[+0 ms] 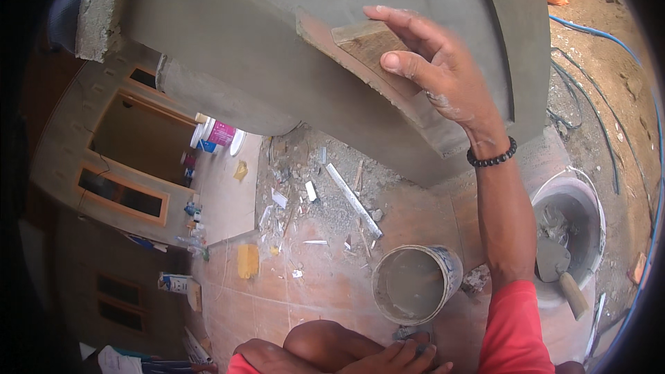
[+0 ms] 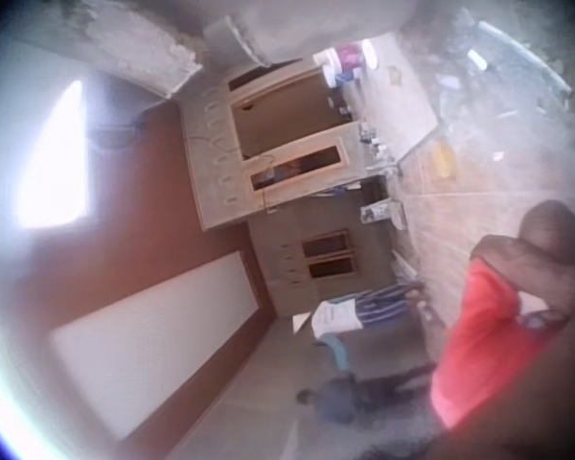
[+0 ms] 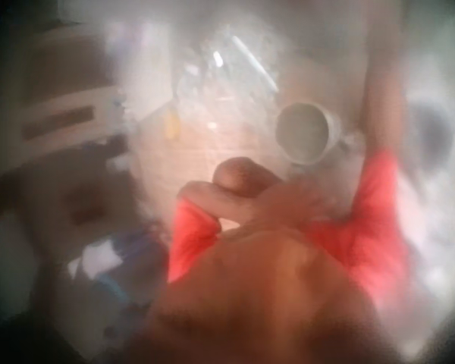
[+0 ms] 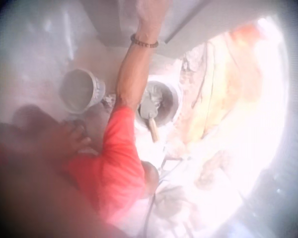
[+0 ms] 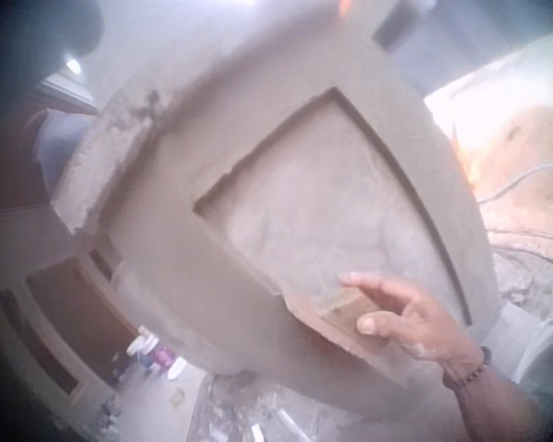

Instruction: The person is smoothing a freshly plastered wall using a trowel. They repeatedly dip the trowel into a bucket of water and scrape it against a bucket of plaster to clean it before continuing to smooth the wall surface.

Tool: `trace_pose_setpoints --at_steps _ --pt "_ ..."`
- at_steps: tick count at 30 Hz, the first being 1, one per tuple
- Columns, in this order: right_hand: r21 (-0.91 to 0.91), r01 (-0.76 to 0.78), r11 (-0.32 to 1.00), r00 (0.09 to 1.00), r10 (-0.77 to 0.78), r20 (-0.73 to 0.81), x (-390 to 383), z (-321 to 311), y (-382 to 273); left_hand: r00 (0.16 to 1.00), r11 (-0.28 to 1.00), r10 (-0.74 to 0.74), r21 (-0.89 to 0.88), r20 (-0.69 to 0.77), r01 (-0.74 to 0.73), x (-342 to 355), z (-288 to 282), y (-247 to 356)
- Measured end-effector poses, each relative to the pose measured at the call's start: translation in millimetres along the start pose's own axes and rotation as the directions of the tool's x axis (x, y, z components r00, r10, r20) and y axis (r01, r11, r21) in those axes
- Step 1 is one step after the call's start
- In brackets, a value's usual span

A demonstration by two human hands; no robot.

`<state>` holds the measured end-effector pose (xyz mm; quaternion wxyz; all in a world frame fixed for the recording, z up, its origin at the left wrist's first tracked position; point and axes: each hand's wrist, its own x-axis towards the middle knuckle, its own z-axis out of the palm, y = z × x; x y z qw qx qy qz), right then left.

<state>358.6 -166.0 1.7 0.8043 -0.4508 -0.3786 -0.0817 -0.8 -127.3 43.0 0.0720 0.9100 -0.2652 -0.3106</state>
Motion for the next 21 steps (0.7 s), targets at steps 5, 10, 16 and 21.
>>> trace_pose_setpoints --at_steps 5,10,16,21 --pt "-0.042 -0.011 0.999 0.995 0.015 0.103 24.8 9.9 -5.2 0.999 0.999 0.039 0.017 -0.028 -0.039 -4.7 3.8 -1.5" --pt "-0.084 -0.092 0.992 0.989 0.101 0.109 10.0 -0.4 5.0 0.998 0.998 0.051 0.035 -0.037 -0.050 -6.5 3.0 -2.3" --pt "-0.044 -0.343 0.938 0.935 0.345 0.085 -48.9 -21.9 36.9 0.999 0.998 0.046 0.046 -0.010 -0.045 -12.9 5.0 0.5" --pt "0.172 -0.288 0.942 0.942 0.311 -0.125 -78.2 -18.1 25.2 0.981 0.993 0.031 0.110 0.193 -0.053 -3.5 -10.1 0.3"
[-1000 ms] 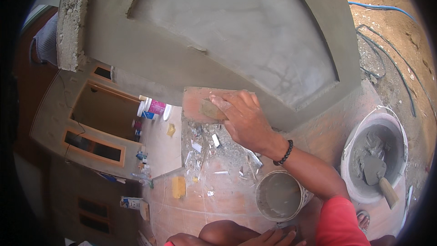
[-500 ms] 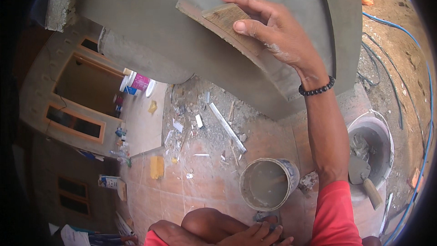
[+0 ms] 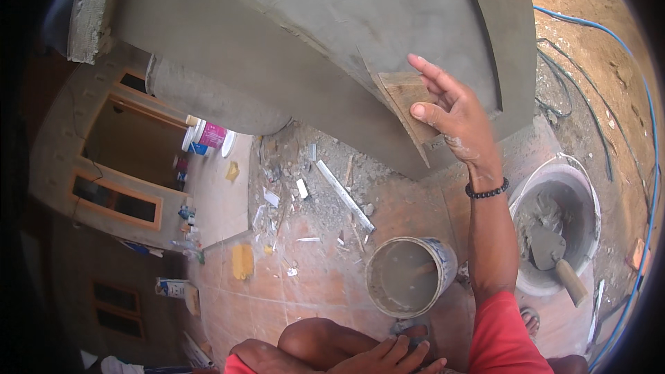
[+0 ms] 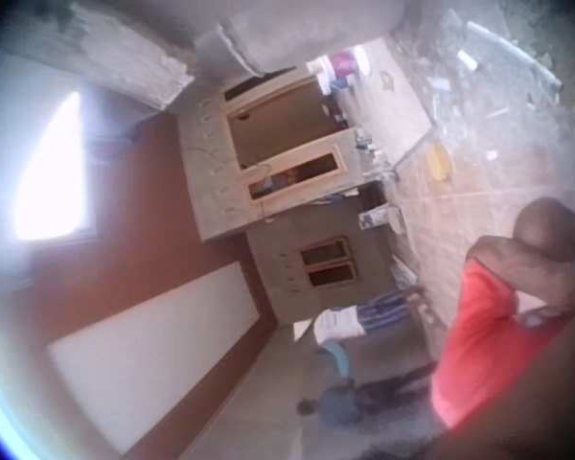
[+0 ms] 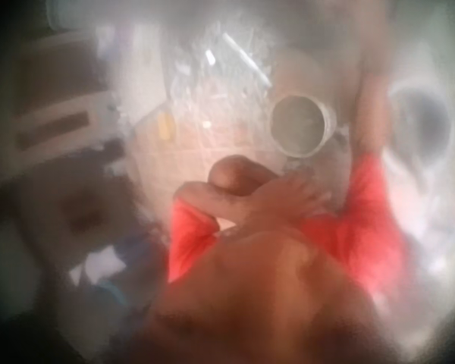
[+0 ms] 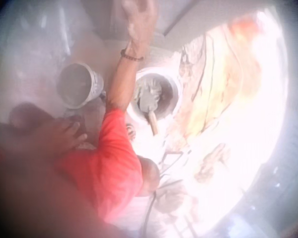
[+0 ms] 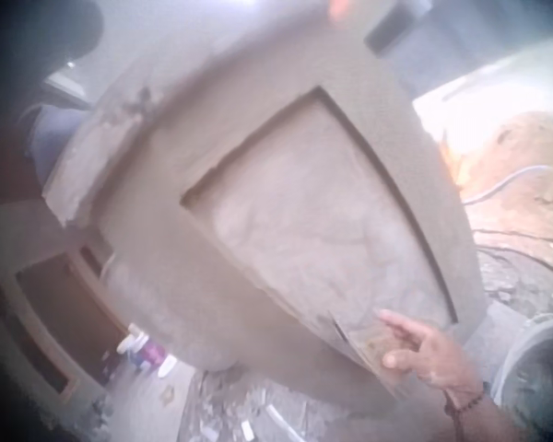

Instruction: The person is smoothing a freshly plastered wall using a trowel. They repeatedly dip the trowel into a bucket of water and scrape it against a bucket of plaster to clean it before continuing to smooth the wall surface.

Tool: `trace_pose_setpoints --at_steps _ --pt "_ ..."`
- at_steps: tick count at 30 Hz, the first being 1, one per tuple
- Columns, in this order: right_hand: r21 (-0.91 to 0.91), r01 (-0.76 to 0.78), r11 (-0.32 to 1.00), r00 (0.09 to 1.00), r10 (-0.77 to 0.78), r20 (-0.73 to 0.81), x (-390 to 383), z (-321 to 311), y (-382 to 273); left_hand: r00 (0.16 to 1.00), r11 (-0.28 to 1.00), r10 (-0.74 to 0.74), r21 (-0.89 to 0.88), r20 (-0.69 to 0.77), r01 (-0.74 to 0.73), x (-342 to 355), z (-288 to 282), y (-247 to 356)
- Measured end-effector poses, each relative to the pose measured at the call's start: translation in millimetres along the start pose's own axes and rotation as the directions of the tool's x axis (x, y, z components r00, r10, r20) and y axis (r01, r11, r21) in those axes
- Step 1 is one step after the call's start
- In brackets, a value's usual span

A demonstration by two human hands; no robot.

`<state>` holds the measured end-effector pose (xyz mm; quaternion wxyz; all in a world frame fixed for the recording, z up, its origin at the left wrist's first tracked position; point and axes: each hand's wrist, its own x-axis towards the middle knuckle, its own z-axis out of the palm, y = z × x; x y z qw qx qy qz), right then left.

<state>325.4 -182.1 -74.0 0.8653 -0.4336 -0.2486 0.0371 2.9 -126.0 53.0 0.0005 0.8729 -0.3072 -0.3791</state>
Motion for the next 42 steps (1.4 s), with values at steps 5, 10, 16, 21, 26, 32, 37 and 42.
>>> trace_pose_setpoints --at_steps 5,10,16,21,26,32,37,42 --pt "-0.495 0.322 0.807 0.881 -0.447 -0.155 11.7 74.9 3.6 0.997 0.997 -0.070 -0.016 -0.020 0.070 -5.0 7.6 7.2" --pt "-0.668 0.398 0.628 0.716 -0.668 -0.202 23.0 112.9 40.4 0.999 0.995 -0.017 -0.096 0.051 0.022 -3.1 -7.6 1.1" --pt "-0.641 0.501 0.582 0.823 -0.549 0.146 -24.1 112.0 65.9 0.993 0.993 -0.100 -0.063 -0.055 0.096 -5.1 6.3 5.0" --pt "-0.186 0.342 0.921 0.924 -0.365 -0.110 7.0 62.5 -2.3 0.982 0.993 -0.117 -0.004 -0.147 0.118 -10.2 13.9 5.8" --pt "-0.198 0.281 0.939 0.959 -0.267 0.093 49.1 43.4 -32.4 0.953 0.999 -0.005 0.042 -0.302 0.018 -11.6 26.4 -1.4" --pt "-0.258 0.054 0.965 0.994 -0.026 0.109 21.4 10.3 10.1 0.941 0.998 0.021 0.068 -0.339 0.002 -9.3 31.4 -2.2" --pt "-0.185 -0.026 0.982 0.998 0.036 0.054 -2.5 -18.8 20.7 0.945 0.994 0.074 0.102 -0.318 -0.043 -12.7 23.8 -1.0" --pt "-0.087 0.133 0.987 0.987 -0.124 0.105 35.5 25.3 -26.1 0.944 0.993 0.083 0.108 -0.320 -0.051 -15.7 23.0 -3.1"
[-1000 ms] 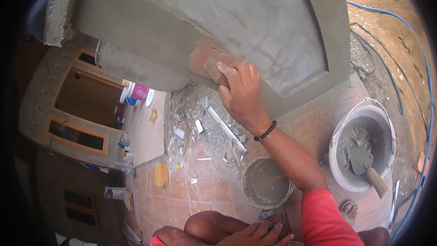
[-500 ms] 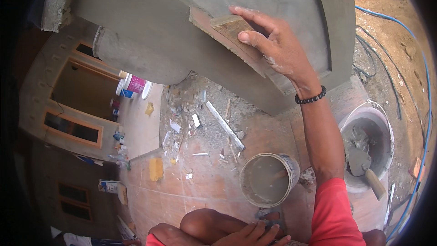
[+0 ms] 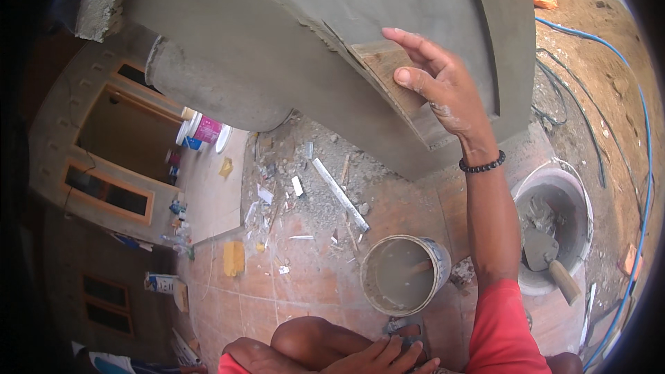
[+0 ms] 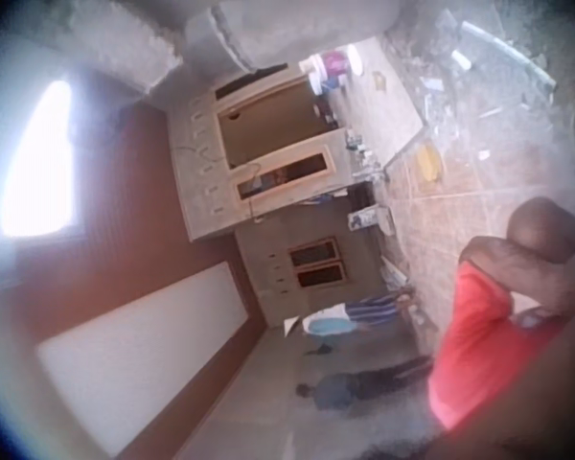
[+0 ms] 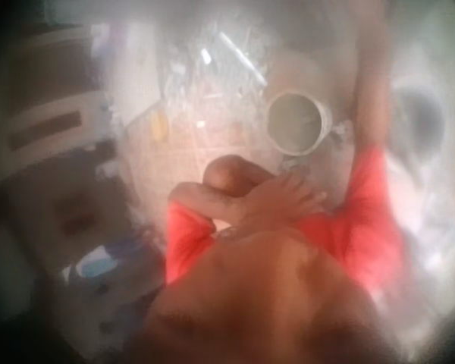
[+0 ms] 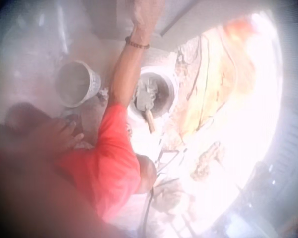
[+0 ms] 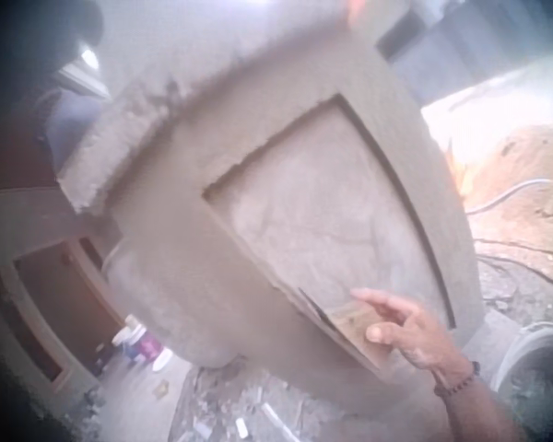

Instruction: The person is smoothing a freshly plastered wall using a trowel. They repeatedly dip the trowel into a bucket of water and scrape it against a bucket of plaster to clean it before continuing to smooth the wall surface.

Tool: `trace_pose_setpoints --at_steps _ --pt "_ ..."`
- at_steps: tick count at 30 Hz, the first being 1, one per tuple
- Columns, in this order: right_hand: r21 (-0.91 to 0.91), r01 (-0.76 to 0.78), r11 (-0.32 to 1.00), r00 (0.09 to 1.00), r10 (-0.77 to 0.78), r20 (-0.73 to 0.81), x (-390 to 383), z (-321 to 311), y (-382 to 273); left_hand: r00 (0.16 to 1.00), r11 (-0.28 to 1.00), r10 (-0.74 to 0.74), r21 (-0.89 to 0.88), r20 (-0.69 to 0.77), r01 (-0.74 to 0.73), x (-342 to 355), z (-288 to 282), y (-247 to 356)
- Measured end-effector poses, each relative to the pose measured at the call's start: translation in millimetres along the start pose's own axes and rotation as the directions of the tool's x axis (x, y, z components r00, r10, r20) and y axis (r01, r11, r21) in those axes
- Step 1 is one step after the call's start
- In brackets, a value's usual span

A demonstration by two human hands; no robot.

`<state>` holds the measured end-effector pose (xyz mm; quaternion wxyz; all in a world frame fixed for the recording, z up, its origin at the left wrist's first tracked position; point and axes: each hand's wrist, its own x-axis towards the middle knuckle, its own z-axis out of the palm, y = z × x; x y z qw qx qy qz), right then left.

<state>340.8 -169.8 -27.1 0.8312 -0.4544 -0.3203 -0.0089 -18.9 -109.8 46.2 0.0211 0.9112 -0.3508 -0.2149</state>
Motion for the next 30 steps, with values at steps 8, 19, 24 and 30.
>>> trace_pose_setpoints --at_steps 8,19,24,30 --pt "-0.112 0.109 0.988 0.991 -0.098 0.093 50.8 26.4 -21.9 0.999 0.999 -0.047 -0.023 -0.013 0.047 -3.7 -1.2 3.4" --pt "-0.009 -0.321 0.947 0.947 0.321 -0.002 -57.9 -41.7 44.8 0.998 0.999 -0.011 -0.048 0.060 0.014 0.5 0.2 6.8" --pt "0.063 -0.094 0.994 0.952 0.108 -0.286 -54.8 10.0 41.5 0.993 0.995 -0.053 -0.082 0.101 0.061 1.1 0.4 9.3" --pt "-0.534 0.153 0.831 0.813 -0.413 -0.410 -25.6 82.5 52.7 0.975 0.994 -0.089 -0.042 0.205 0.100 2.3 -15.0 14.6"
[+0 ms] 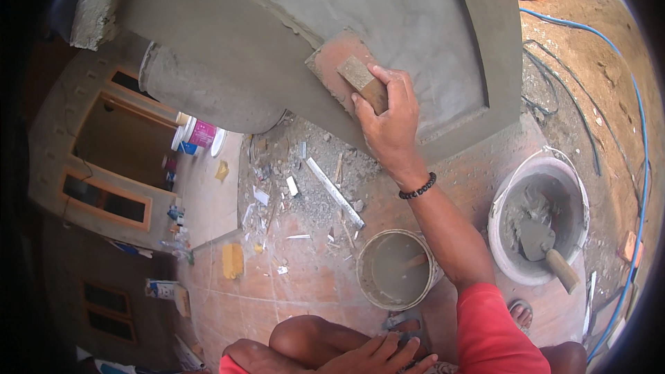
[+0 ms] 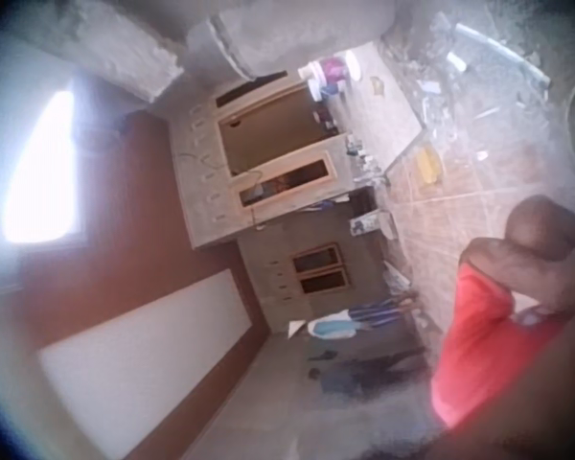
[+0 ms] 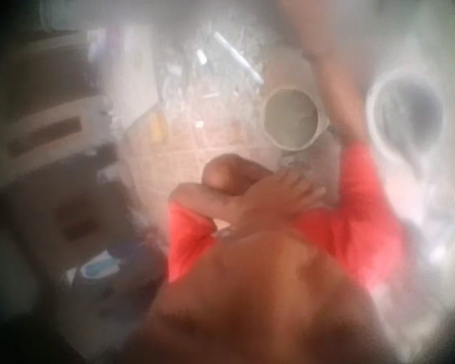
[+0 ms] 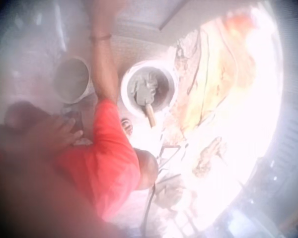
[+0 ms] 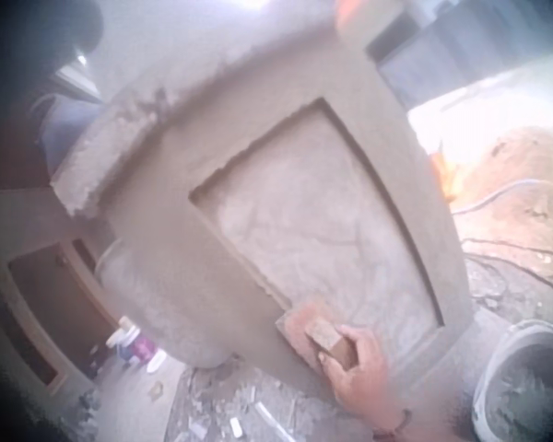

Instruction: The person is smoothing a freshly plastered wall using a trowel. They repeatedly dip the trowel into a bucket of water and scrape it against a bucket of plaster to clean it before continuing to smooth the wall surface.

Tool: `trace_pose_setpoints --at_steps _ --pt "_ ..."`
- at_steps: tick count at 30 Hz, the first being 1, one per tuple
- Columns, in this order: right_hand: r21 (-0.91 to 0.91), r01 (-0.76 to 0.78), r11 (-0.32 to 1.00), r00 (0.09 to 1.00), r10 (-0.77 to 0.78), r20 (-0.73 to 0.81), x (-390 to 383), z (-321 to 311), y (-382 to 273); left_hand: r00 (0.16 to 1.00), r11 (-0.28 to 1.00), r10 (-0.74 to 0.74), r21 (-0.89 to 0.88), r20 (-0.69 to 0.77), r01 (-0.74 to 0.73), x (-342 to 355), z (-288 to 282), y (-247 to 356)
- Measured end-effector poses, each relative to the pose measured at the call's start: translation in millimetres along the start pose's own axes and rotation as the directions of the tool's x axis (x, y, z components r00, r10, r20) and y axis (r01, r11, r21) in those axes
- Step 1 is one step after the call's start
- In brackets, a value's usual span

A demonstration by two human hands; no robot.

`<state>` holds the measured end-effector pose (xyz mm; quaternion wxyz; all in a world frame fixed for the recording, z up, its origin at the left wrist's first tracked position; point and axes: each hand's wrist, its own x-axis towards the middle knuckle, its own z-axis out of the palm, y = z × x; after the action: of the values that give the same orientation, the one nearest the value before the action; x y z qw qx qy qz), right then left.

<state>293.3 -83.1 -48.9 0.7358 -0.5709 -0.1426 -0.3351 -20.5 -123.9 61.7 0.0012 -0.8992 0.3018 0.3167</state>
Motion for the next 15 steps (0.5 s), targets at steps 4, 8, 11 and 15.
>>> trace_pose_setpoints --at_steps 4,8,11,15 --pt "-0.131 0.160 0.978 0.986 -0.153 0.060 -13.9 16.1 10.2 0.999 1.000 0.023 -0.008 0.034 -0.023 5.5 3.5 -6.2" --pt "-0.071 0.230 0.971 0.927 -0.196 0.319 -59.3 8.5 10.3 0.999 0.999 -0.016 -0.032 0.031 0.017 0.5 1.5 -3.6" --pt "-0.050 0.170 0.984 0.973 -0.160 0.163 -46.3 -12.3 6.6 0.998 0.998 0.017 0.059 -0.053 -0.014 -2.0 6.5 -3.8" --pt "-0.081 0.152 0.985 0.986 -0.156 -0.054 3.4 -11.0 -6.9 0.997 0.990 0.023 -0.136 -0.069 -0.032 -5.7 4.0 -10.8"
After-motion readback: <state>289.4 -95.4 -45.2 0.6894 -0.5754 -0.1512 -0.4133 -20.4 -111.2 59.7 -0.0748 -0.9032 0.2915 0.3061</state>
